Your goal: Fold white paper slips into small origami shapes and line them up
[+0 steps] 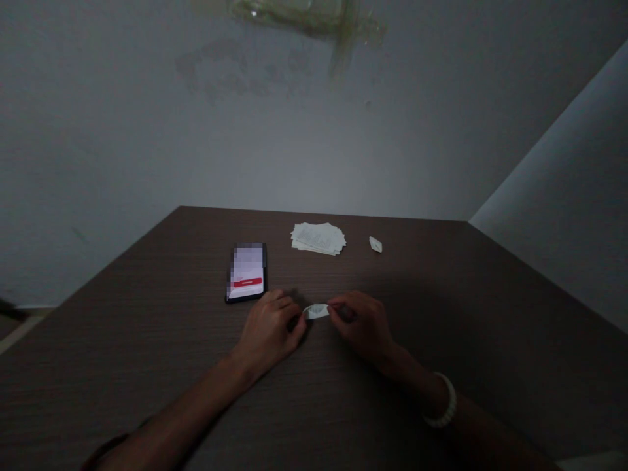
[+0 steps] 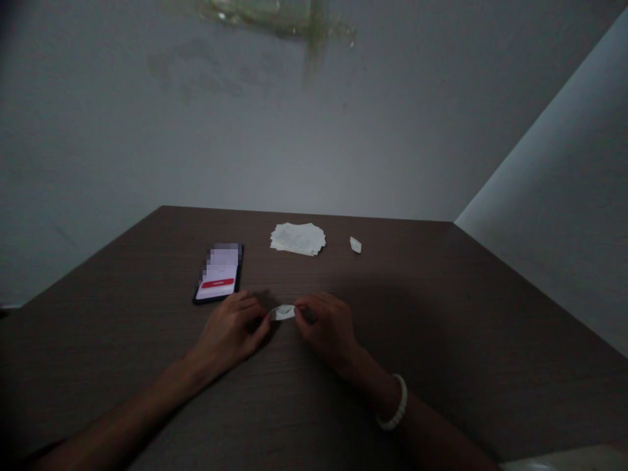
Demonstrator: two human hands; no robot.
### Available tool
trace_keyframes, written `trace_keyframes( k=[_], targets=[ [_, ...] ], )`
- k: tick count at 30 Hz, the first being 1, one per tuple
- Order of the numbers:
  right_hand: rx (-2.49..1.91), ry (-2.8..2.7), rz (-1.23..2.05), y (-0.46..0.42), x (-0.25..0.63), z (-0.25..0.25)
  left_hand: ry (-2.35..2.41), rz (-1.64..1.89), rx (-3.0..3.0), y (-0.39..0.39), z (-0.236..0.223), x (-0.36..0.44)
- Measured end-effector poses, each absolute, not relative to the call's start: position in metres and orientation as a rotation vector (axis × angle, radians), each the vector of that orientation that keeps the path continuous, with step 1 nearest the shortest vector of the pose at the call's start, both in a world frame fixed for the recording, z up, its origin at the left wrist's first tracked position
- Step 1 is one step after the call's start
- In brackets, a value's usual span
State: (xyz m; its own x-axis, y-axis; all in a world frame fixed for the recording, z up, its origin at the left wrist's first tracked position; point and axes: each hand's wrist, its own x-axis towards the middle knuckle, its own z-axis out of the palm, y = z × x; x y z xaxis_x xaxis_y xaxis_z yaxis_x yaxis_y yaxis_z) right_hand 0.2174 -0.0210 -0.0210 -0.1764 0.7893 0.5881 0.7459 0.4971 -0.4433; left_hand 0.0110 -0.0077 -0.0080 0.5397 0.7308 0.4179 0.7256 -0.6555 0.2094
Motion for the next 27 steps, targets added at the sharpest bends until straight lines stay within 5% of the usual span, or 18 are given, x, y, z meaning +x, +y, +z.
trace_keyframes(
  k=[13,27],
  targets=[
    [-1.024,-2.295,-0.362,-0.0252,0.2204,-0.0125,1.201,0.753,2.792,-0.0104,-0.0082,0.0136],
    [-1.177,-2.004,0.017,-0.0213,0.2122,-0.0153,1.241,0.964,2.429,-0.0104,-0.0019,0.0157]
  ],
)
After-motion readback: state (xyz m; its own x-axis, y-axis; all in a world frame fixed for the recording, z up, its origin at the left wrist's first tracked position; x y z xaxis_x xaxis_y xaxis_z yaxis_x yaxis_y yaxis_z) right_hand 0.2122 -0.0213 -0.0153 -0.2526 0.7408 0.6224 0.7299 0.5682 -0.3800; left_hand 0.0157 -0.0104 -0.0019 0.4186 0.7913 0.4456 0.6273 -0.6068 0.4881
